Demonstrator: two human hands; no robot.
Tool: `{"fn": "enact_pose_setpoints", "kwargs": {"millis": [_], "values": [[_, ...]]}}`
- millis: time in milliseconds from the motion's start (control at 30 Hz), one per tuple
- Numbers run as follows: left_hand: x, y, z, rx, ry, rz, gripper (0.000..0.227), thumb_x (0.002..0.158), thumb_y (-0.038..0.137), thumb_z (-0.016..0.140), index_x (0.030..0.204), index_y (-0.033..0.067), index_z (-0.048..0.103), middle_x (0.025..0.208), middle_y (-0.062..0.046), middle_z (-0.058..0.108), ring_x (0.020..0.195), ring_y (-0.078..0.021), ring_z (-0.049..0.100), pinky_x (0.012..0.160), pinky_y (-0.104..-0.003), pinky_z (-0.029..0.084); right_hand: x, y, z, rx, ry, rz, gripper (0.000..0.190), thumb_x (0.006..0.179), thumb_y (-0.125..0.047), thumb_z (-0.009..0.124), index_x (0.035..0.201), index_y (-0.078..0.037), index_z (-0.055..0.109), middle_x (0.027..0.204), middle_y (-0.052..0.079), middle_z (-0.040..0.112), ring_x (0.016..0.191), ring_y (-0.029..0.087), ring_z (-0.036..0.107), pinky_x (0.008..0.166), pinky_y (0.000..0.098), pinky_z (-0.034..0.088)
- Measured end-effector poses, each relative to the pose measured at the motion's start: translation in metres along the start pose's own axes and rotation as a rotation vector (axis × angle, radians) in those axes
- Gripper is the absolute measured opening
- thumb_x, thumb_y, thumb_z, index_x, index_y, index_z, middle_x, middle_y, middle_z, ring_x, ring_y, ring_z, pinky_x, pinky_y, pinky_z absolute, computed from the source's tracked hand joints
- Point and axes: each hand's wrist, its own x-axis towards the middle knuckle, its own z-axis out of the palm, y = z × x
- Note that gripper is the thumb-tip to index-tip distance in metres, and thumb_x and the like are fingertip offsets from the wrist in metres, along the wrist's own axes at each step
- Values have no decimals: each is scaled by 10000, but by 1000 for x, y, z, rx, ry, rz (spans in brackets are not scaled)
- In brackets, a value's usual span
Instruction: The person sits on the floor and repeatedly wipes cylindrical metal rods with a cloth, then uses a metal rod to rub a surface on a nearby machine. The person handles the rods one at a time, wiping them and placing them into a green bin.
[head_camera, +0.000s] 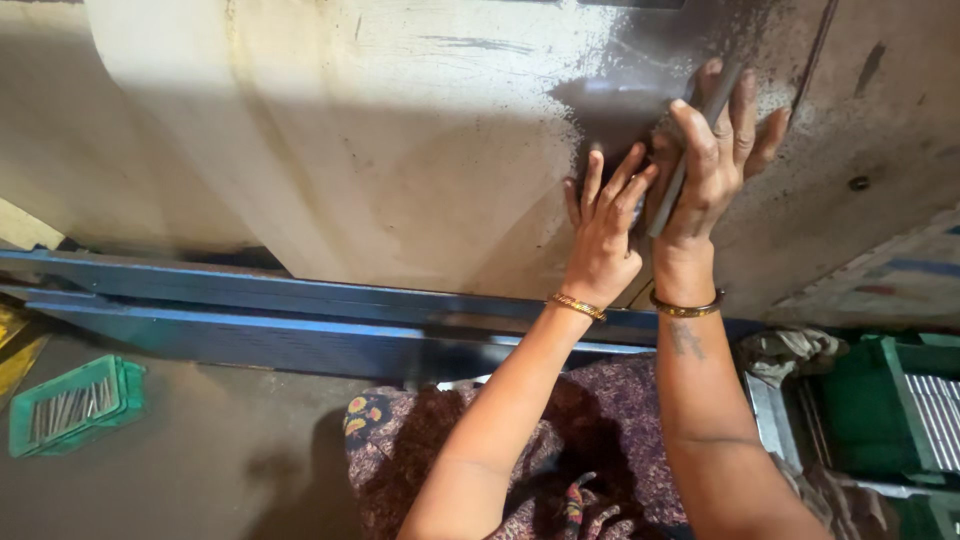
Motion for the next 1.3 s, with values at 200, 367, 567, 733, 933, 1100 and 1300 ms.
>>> {"fn": "enact_pose_setpoints", "kwargs": {"millis": [200,367,567,733,933,1100,1300], "values": [[0,1,0,-35,11,9,845,864,-95,580,1603,213,311,1725,11,273,1660,-320,100,1335,-654,-22,-6,-9,-6,23,-27,46,173,1133,-190,610,1285,-168,690,1513,112,630,1516,277,408,1314,489,113],[-3,0,3,-73,41,17,765,986,-8,568,1646,201,245,1743,17,248,1671,-297,106,1354,-638,-15,-15,-16,-12,97,-40,54,261,1149,-250,550,1371,-136,626,1539,169,580,1538,301,386,1317,495,123],[-4,-3,3,-19,20,17,638,1093,160,517,1670,193,245,1755,6,259,1647,-278,123,1343,-570,5,-21,-23,-18,131,-65,103,316,1157,-309,546,1413,-133,597,1548,180,562,1543,308,391,1319,503,149],[-6,-3,4,-50,-1,-25,566,1153,336,406,1673,184,240,1759,-16,240,1647,-284,110,1391,-558,12,-30,-36,-24,209,-111,155,436,1131,-384,497,1451,-96,572,1557,179,549,1537,334,411,1319,514,181],[-10,-8,3,-141,-107,-106,639,1150,537,140,1671,183,246,1768,-33,218,1693,-315,82,1367,-592,-34,-42,-63,-43,352,-212,311,486,1140,-390,516,1463,-30,556,1482,181,610,1445,345,554,1292,511,320],[-12,-11,5,-101,-79,-44,598,1151,468,280,1679,196,213,1772,-43,217,1664,-310,91,1344,-593,-22,-38,-66,-53,419,-236,338,547,1157,-451,502,1498,-24,527,1523,206,579,1471,366,540,1287,490,350],[-13,-8,2,-88,-8,44,729,1051,269,557,1667,168,181,1744,-63,219,1652,-322,123,1341,-609,-8,-35,-67,-54,719,-199,493,909,1054,-697,449,1574,46,388,1582,257,502,1499,349,503,1259,430,419]]}}
